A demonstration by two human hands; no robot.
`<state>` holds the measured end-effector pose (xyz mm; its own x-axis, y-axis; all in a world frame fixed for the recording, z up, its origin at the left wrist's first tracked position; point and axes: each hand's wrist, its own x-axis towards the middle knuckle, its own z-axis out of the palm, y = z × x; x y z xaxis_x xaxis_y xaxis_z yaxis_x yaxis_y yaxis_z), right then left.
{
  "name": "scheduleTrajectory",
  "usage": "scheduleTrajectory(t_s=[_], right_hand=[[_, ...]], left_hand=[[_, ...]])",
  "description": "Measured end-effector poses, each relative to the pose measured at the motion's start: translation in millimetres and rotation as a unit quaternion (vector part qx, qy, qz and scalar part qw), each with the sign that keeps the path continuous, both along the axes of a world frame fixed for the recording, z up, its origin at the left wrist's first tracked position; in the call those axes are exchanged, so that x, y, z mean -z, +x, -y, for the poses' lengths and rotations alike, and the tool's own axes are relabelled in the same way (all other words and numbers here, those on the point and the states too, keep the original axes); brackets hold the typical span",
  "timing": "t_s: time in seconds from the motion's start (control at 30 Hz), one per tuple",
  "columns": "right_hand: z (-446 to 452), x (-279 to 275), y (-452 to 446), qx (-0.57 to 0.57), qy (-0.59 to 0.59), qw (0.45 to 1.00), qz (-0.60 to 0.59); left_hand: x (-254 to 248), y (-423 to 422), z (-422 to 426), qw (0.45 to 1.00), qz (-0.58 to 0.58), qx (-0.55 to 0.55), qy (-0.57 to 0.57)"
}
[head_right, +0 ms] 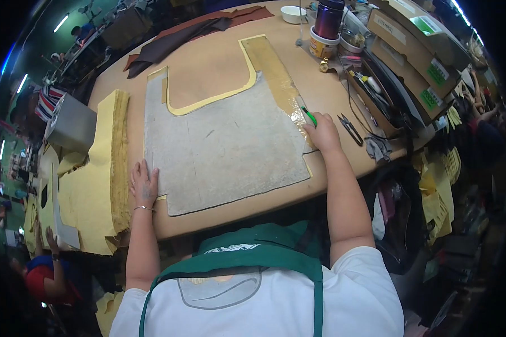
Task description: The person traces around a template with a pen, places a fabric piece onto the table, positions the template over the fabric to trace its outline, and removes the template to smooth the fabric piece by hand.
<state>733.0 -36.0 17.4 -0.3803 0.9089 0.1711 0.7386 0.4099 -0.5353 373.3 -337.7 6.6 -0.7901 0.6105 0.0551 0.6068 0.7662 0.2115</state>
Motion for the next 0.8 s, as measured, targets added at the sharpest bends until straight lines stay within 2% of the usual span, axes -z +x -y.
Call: scheduleTrajectory(t_s=[0.8], right_hand=[[-6.2,9.3,0.5,-0.007,0.009,1.0,0.0]], left_hand=[[-7.0,1.7,-0.6,0.998,0.033,-0.028,0.055]])
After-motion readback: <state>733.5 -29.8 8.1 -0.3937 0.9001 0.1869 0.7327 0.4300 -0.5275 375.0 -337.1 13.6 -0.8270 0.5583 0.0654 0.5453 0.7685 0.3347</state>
